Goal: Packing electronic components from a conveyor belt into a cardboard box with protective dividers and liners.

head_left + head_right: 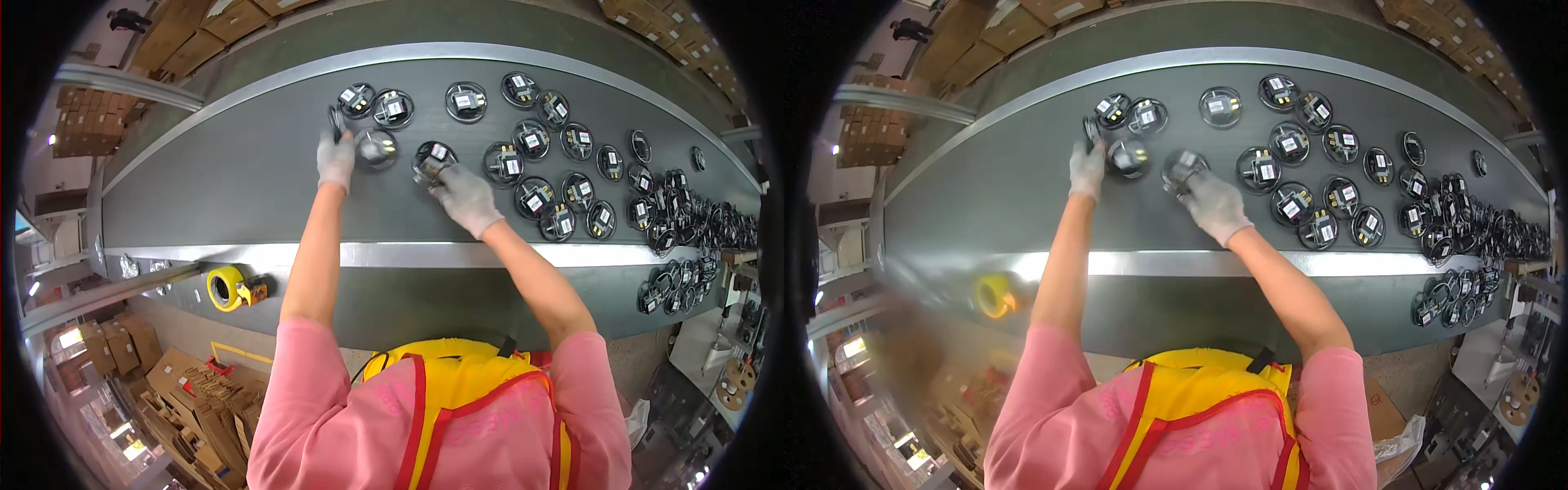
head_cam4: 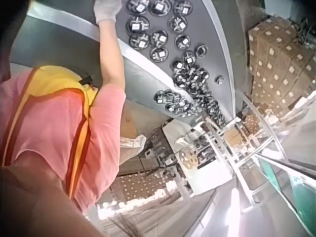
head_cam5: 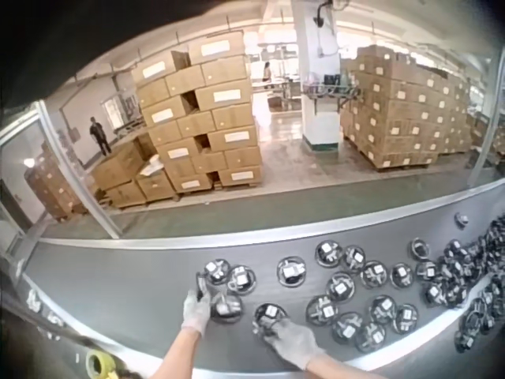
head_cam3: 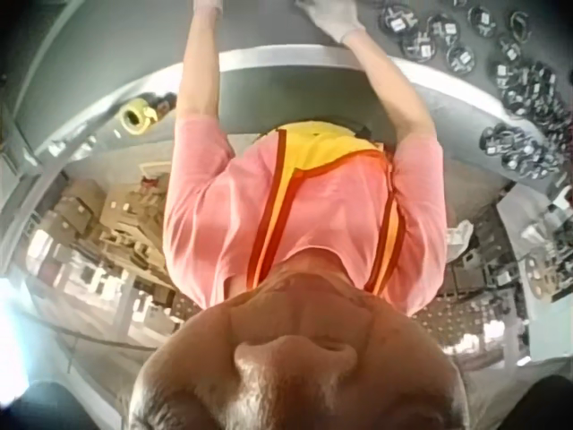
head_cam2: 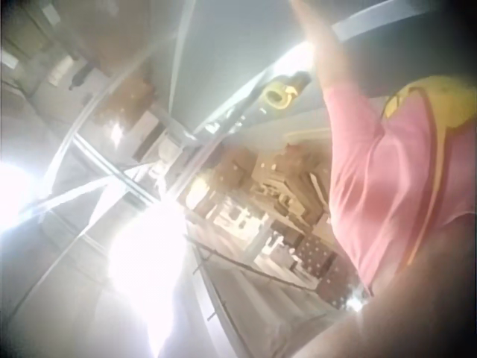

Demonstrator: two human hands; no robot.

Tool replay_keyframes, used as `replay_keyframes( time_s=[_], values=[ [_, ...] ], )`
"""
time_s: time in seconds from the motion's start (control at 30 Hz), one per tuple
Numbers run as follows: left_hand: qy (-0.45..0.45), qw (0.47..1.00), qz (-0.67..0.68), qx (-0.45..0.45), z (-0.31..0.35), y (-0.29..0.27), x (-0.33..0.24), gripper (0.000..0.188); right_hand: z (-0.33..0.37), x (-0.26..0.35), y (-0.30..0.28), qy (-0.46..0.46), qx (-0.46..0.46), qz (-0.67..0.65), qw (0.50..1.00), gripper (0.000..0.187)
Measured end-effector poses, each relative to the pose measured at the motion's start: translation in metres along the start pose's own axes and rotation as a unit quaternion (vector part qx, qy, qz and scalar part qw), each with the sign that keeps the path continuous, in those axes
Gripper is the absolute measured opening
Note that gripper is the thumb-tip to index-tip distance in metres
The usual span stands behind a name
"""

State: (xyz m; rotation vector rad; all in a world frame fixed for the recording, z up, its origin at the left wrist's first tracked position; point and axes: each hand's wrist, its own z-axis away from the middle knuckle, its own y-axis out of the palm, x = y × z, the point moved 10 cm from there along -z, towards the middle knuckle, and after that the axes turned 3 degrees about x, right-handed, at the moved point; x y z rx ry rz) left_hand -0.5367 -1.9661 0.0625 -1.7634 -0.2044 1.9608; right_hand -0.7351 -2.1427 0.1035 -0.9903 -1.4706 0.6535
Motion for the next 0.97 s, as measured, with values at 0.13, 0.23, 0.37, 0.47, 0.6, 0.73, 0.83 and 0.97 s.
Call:
replay_keyframes(
  time_s=[0.13,0.23,0.37,0.47,0.6,0.73,0.83,0.97],
  values=[
    [-0.151,0.981,0.111,0.059,0.051,0.018,0.012,0.023,-0.023,-0.081,-0.040,0.277,-0.022,-0.465,0.840,0.033],
    [-0.012,0.999,0.050,0.001,0.026,0.018,-0.003,0.023,-0.070,-0.106,-0.074,0.247,-0.077,-0.394,0.882,0.030],
    [0.340,0.889,-0.301,-0.065,0.003,0.050,-0.087,0.031,-0.117,-0.147,-0.057,0.203,-0.099,-0.293,0.929,0.038],
    [0.339,0.846,-0.410,0.026,-0.015,0.067,-0.079,0.039,-0.120,-0.154,-0.040,0.197,-0.072,-0.153,0.966,0.040],
    [0.286,0.828,-0.466,0.123,-0.001,0.067,-0.056,0.036,-0.090,-0.132,-0.034,0.295,0.045,-0.274,0.914,0.038],
    [0.251,0.854,-0.436,0.137,0.027,0.052,-0.029,0.034,-0.066,-0.129,-0.035,0.242,-0.013,-0.332,0.912,0.026],
    [0.242,0.867,-0.417,0.130,0.050,0.045,-0.017,0.031,-0.056,-0.078,-0.038,0.000,-0.039,-0.146,0.988,0.020],
    [0.182,0.952,-0.241,0.051,0.046,0.018,-0.013,0.042,-0.046,-0.051,0.002,-0.115,0.057,0.060,0.990,0.020]
  ],
)
